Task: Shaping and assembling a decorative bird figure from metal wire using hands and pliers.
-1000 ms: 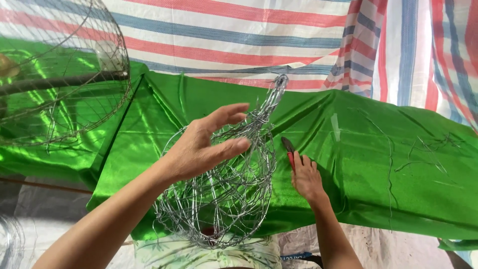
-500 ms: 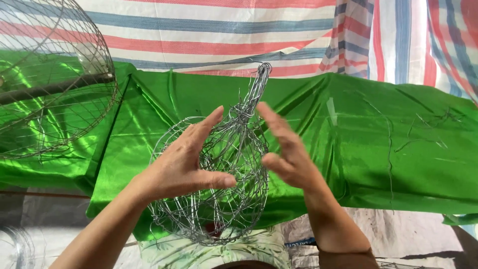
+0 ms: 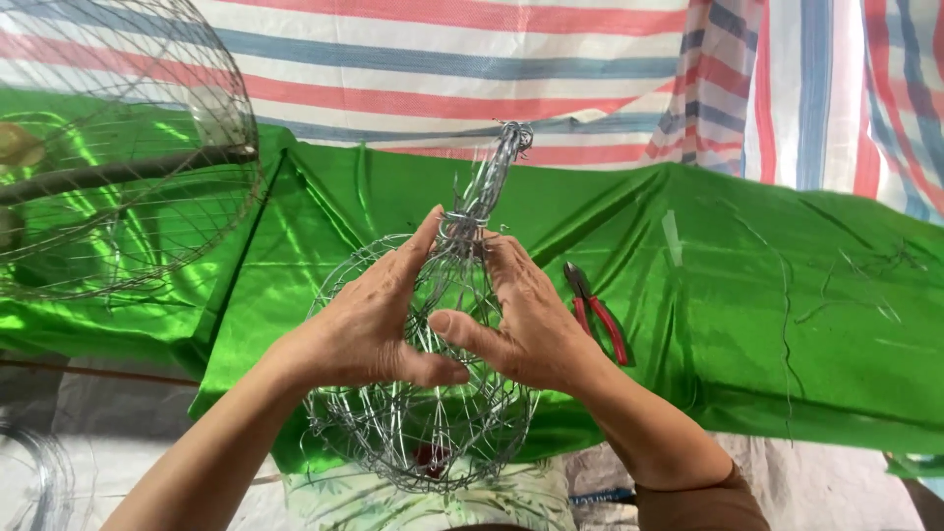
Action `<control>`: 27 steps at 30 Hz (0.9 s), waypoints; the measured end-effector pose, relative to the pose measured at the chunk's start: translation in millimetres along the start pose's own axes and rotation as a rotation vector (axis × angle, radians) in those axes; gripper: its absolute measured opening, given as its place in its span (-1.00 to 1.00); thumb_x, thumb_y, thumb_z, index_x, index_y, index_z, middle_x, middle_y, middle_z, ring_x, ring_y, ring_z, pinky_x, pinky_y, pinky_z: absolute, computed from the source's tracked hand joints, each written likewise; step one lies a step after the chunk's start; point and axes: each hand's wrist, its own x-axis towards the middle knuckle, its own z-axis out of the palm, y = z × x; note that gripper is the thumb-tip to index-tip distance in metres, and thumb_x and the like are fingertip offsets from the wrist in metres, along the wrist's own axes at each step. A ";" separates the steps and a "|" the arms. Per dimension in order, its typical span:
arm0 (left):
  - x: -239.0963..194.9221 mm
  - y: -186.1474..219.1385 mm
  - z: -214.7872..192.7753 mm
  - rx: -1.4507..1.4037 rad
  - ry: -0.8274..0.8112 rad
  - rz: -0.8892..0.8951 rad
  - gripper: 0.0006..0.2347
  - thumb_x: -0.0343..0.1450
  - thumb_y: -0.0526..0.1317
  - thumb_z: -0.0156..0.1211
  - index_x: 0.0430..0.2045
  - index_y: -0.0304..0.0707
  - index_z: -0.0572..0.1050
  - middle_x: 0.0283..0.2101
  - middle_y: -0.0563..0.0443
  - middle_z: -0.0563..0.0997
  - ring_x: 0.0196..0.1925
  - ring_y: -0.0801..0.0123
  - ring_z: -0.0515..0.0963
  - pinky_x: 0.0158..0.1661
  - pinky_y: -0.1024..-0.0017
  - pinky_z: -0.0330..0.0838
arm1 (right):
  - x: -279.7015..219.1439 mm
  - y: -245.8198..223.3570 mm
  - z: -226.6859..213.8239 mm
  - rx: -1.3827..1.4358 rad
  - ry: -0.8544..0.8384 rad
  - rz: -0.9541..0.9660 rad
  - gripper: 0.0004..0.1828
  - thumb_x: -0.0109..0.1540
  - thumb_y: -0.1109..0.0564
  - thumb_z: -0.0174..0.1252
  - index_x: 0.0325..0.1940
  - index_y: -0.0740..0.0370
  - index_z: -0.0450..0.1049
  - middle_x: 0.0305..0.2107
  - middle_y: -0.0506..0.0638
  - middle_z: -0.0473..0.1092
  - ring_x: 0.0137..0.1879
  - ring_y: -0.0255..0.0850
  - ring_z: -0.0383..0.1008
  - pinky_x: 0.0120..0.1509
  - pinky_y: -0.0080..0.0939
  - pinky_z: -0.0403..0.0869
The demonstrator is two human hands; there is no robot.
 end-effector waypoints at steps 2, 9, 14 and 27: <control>1.2 6.7 -11.7 -0.055 -0.005 0.008 0.14 0.03 0.11 0.43 0.45 -0.32 -0.20 0.44 -0.51 0.17 0.38 -0.36 0.25 0.18 -0.23 0.29 | 9.2 -8.1 -0.5 -0.033 -0.011 -0.009 -0.07 0.24 -0.51 -0.18 0.45 0.20 0.10 0.17 0.30 0.31 0.29 0.23 0.35 0.28 0.38 0.32; 6.5 20.5 -39.1 -0.021 0.275 0.262 0.02 0.19 0.12 0.43 0.42 -0.31 -0.16 0.45 -0.49 0.22 0.42 -0.37 0.29 0.31 -0.28 0.23 | 55.5 -4.6 -14.3 0.243 0.006 -0.347 -0.24 0.29 -0.17 0.17 0.42 0.26 0.11 0.26 0.24 0.35 0.42 0.15 0.35 0.56 0.27 0.36; 14.0 -10.7 -39.2 0.050 0.167 -0.135 0.21 0.09 0.10 0.62 0.42 -0.47 -0.25 0.41 -0.53 0.12 0.37 -0.32 0.22 0.20 -0.23 0.27 | 90.7 70.1 -4.7 0.335 -0.139 -0.340 -0.22 0.20 0.02 0.21 0.46 0.22 0.14 0.32 0.19 0.28 0.44 0.11 0.31 0.58 0.28 0.28; -49.1 -123.1 -46.7 -0.149 0.129 -0.175 -0.18 0.34 0.08 0.22 0.42 -0.39 0.00 0.46 -0.43 0.09 0.41 -0.16 0.22 0.25 0.01 0.28 | 86.5 82.6 -10.6 0.224 0.242 -0.003 -0.15 0.09 0.43 -0.17 0.53 0.32 0.08 0.34 0.17 0.32 0.49 -0.07 0.32 0.13 -0.35 0.47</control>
